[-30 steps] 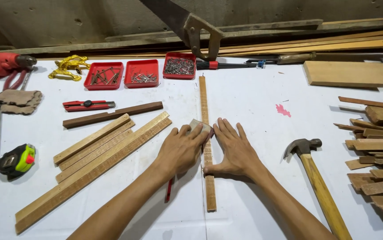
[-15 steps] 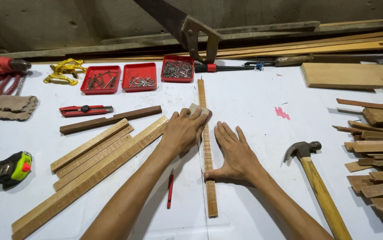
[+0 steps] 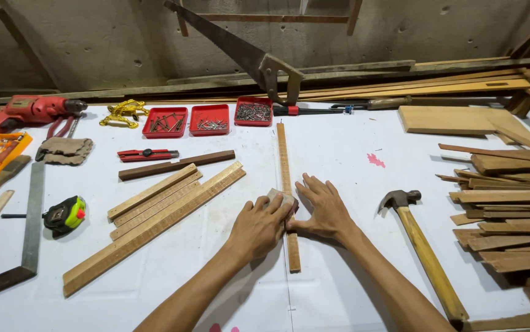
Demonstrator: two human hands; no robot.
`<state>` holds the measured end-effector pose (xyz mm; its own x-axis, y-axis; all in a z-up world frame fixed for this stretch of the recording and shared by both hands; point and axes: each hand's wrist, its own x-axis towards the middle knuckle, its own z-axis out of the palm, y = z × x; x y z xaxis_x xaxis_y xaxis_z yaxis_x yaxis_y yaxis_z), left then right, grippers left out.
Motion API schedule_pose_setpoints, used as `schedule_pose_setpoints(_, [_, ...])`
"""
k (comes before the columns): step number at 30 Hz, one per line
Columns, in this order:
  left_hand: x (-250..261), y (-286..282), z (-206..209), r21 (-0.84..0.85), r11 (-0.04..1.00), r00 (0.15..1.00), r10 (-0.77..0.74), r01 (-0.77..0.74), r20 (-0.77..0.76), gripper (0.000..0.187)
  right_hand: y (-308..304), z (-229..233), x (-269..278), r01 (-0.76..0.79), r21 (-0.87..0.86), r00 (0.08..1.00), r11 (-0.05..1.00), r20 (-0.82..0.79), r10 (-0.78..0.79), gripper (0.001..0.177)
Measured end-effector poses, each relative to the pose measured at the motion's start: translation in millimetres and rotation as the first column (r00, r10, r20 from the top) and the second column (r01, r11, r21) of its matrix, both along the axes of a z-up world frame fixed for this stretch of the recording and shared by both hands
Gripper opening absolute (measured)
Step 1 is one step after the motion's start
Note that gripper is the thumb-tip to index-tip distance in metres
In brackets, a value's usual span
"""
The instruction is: Sand a thin wooden strip with a piece of sandpaper at a workbench.
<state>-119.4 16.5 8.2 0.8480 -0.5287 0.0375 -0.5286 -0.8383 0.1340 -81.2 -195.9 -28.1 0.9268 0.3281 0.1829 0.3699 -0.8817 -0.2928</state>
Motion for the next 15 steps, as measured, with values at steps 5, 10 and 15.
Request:
schedule_pose_setpoints(5, [-25, 10, 3, -0.06, 0.998, 0.996, -0.025, 0.03, 0.082, 0.049, -9, 15, -48, -0.129, 0.043, 0.99, 0.991, 0.06, 0.126, 0.105])
schedule_pose_setpoints(10, [-65, 22, 0, -0.02, 0.992, 0.989, -0.125, 0.127, 0.083, 0.049, -17, 12, -90, -0.347, -0.023, 0.915, 0.938, 0.214, 0.343, 0.095])
schedule_pose_setpoints(15, [-94, 26, -5, 0.015, 0.97, 0.967, -0.245, 0.244, 0.077, 0.054, -14, 18, -124, -0.465, -0.106, 0.844, 0.879, 0.249, 0.476, 0.077])
